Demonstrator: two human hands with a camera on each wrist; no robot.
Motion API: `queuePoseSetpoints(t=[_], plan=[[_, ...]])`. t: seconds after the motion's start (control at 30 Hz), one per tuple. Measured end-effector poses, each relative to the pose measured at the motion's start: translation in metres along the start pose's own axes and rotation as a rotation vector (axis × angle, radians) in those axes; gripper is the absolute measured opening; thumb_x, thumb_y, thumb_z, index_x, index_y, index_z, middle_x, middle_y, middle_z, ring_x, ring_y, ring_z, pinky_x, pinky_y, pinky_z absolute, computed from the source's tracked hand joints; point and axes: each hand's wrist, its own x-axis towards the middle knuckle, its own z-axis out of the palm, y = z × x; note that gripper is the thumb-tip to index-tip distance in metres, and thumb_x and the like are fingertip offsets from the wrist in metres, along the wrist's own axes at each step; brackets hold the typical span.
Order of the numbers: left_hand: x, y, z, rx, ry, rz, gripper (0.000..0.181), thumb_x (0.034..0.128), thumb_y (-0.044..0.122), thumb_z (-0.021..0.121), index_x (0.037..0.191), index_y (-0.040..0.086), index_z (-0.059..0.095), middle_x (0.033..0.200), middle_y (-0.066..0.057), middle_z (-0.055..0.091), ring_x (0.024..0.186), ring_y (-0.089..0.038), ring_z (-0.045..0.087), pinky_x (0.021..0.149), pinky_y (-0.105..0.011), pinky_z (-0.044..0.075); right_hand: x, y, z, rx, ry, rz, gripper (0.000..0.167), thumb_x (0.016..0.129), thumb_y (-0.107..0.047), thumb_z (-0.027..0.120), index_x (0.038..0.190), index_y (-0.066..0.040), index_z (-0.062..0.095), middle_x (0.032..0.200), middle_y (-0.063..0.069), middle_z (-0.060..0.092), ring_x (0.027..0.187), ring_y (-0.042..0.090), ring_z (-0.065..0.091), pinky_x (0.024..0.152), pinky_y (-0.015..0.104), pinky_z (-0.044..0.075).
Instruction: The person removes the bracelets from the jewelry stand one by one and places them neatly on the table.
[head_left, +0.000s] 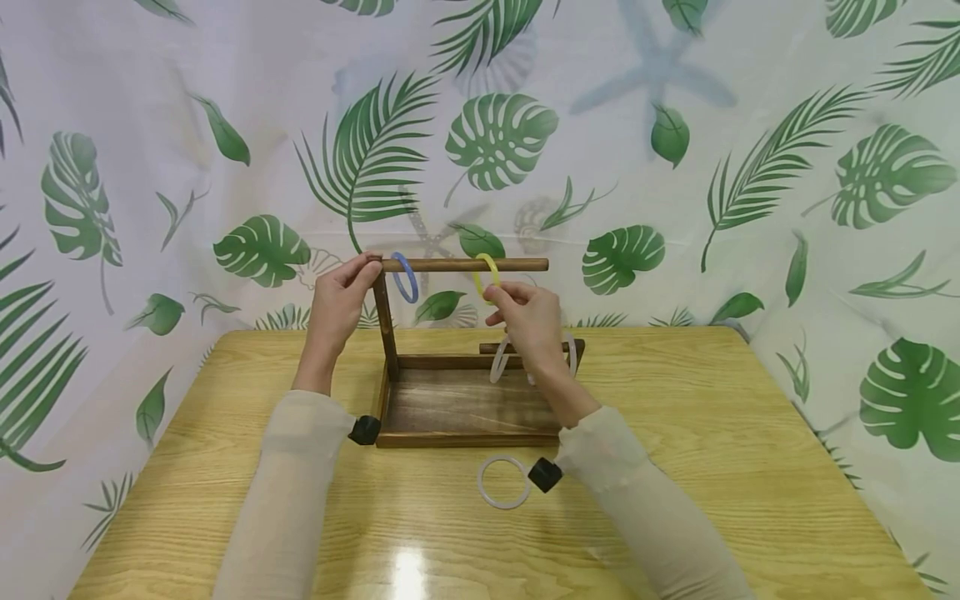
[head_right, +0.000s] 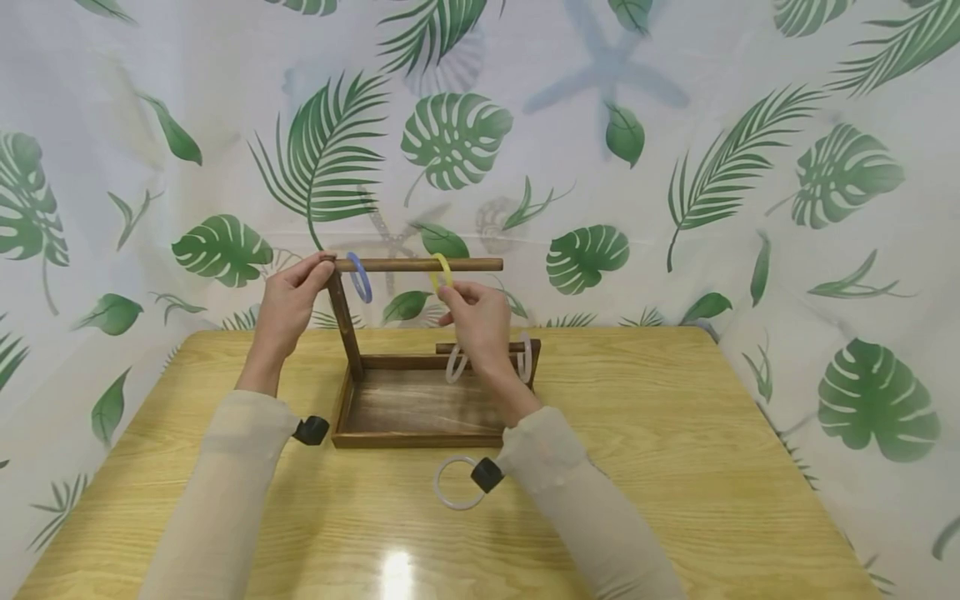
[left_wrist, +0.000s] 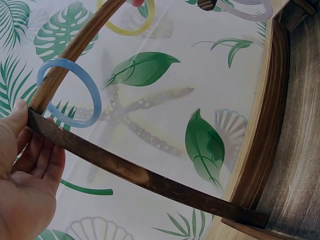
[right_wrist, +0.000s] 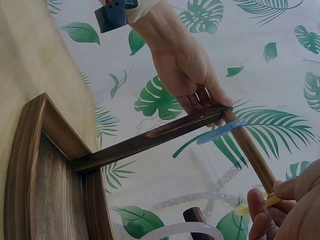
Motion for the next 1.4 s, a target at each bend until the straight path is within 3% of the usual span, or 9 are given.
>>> queuePoseSetpoints(t=[0.17,0.3,0.4,0.5,0.83,1.13,1.4], plan=[[0.000,0.000,0.000,0.003,0.000,-0.001,0.045,0.1065,0.028,0.061,0.143,0.002,0.061,0.143,-0.015,0.060,0.134,-0.027,0.056,0.113,-0.037,0.043,-0.001,0.000,-0.006,-0.033,0.009,0.008,0.031,0.101,-0.027,0.070,0.119,-0.003,0.077,0.087,0.009,0.077,0.065,0.025,0.070,0.041,0.021,0.036],[0.000,0.000,0.000,0.000,-0.002,0.003,0.045,0.1062,0.029,0.062,0.143,0.002,0.061,0.144,-0.015,0.060,0.134,-0.027,0.056,0.113,-0.036,0.043,0.001,0.001,-0.011,-0.060,0.012,0.012,0.030,0.101,-0.026,0.069,0.119,-0.004,0.077,0.081,0.011,0.076,0.047,0.025,0.057,0.034,0.022,0.025],[0.000,0.000,0.000,-0.004,-0.004,0.004,0.046,0.1061,0.029,0.062,0.143,0.001,0.060,0.145,-0.015,0.059,0.133,-0.027,0.057,0.113,-0.036,0.043,0.003,0.001,-0.015,-0.075,0.018,0.020,0.029,0.102,-0.025,0.069,0.119,-0.003,0.077,0.081,0.011,0.077,0.042,0.016,0.053,0.034,0.022,0.024],[0.001,0.000,0.001,-0.005,-0.001,0.005,0.045,0.1060,0.028,0.062,0.142,0.001,0.061,0.144,-0.015,0.060,0.132,-0.027,0.057,0.112,-0.036,0.044,0.004,0.000,-0.019,-0.078,0.023,0.029,0.028,0.102,-0.024,0.069,0.118,-0.002,0.078,0.083,0.012,0.077,0.047,0.011,0.059,0.036,0.022,0.023],[0.002,-0.001,0.001,0.002,0.002,-0.002,0.044,0.1067,0.027,0.061,0.142,0.000,0.061,0.143,-0.016,0.060,0.133,-0.028,0.057,0.113,-0.036,0.043,0.009,0.000,-0.036,-0.136,0.031,0.031,0.027,0.101,-0.024,0.070,0.113,-0.003,0.079,0.089,0.014,0.078,0.064,0.017,0.073,0.039,0.022,0.023],[0.001,-0.004,-0.001,0.057,0.007,-0.009,0.051,0.1056,0.037,0.061,0.144,0.004,0.061,0.144,-0.013,0.061,0.128,-0.029,0.060,0.111,-0.042,0.045,0.012,0.001,-0.053,-0.167,0.003,0.030,0.028,0.103,-0.025,0.068,0.119,-0.003,0.078,0.104,0.018,0.077,0.059,0.011,0.070,0.037,0.022,0.019],[0.001,-0.002,0.000,0.013,0.010,0.010,0.046,0.1060,0.029,0.062,0.142,-0.001,0.061,0.143,-0.015,0.061,0.129,-0.030,0.059,0.112,-0.038,0.044,0.011,0.002,-0.064,-0.219,0.015,0.022,0.026,0.104,-0.025,0.066,0.110,-0.005,0.080,0.090,0.013,0.078,0.056,0.012,0.068,0.035,0.022,0.022]])
